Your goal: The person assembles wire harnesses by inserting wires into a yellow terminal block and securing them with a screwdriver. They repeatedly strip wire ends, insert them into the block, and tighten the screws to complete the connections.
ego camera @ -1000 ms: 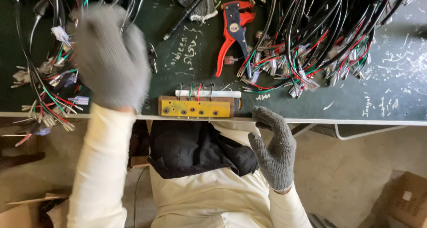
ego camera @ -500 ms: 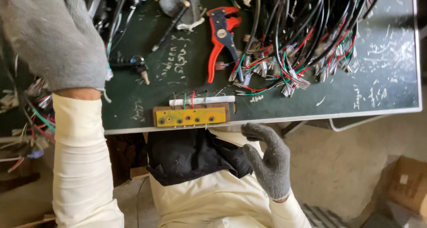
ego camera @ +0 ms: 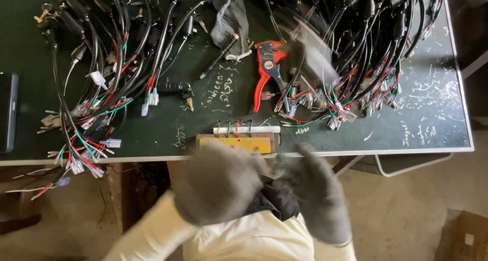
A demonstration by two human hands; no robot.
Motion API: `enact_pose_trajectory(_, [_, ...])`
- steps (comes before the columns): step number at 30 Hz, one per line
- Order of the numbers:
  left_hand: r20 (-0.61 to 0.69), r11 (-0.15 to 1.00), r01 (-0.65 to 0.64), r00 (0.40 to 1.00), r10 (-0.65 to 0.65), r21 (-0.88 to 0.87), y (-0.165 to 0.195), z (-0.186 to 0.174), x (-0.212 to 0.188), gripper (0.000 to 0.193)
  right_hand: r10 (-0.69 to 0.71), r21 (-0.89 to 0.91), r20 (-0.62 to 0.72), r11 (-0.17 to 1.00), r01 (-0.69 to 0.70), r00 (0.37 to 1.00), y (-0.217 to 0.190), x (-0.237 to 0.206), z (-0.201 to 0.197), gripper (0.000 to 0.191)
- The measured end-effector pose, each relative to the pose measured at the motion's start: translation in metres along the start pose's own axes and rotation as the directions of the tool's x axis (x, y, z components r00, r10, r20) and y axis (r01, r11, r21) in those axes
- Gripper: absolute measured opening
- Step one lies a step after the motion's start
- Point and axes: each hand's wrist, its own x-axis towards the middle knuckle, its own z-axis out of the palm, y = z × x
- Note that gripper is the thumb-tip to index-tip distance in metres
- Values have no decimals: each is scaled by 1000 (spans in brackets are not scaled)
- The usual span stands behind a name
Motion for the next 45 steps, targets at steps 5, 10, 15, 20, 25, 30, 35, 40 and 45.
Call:
enact_pose_trajectory(5, [-244, 925, 207, 925, -291, -320, 58, 20, -27, 23, -180, 394, 148, 913, 109, 972, -13, 3, -14, 68])
enact_pose_trajectory(10, [-207, 814, 570, 788, -580, -110, 62, 31, -72, 34, -20, 425, 215, 902, -75, 976, 21, -6, -26, 43])
enact_pose_trajectory(15, [-120, 459, 569, 532, -838, -683, 71, 28, -95, 27, 190, 41, 421, 973, -228, 887, 49, -15, -12, 24])
enact_pose_trajectory(20, [15, 211, 580, 360, -933, -787, 72, 34, -86, 19, 459, -403, 404, 866, -297, 791, 40, -13, -2, 27])
enact_pose_trajectory(25, [-66, 408, 473, 587, -807, -781, 69, 37, -81, 16, 466, -578, 216, 769, -272, 858, 38, -18, 7, 27])
enact_pose_trajectory(30, [-39, 466, 491, 657, -753, -736, 68, 43, -77, 17, 300, -436, -98, 844, -312, 949, 43, -14, 14, 39])
enact_pose_trajectory(35, [22, 469, 485, 712, -702, -738, 69, 51, -80, 12, 213, -541, 1, 822, -179, 977, 51, -2, 12, 32])
enact_pose_trajectory(40, [52, 430, 511, 687, -725, -744, 65, 60, -84, 10, 304, -411, -91, 856, -314, 948, 63, 1, 2, 21])
enact_pose_trajectory(45, [218, 118, 562, 494, -842, -819, 62, 67, -78, 5, 359, -32, 38, 933, -358, 933, 75, -3, -11, 13])
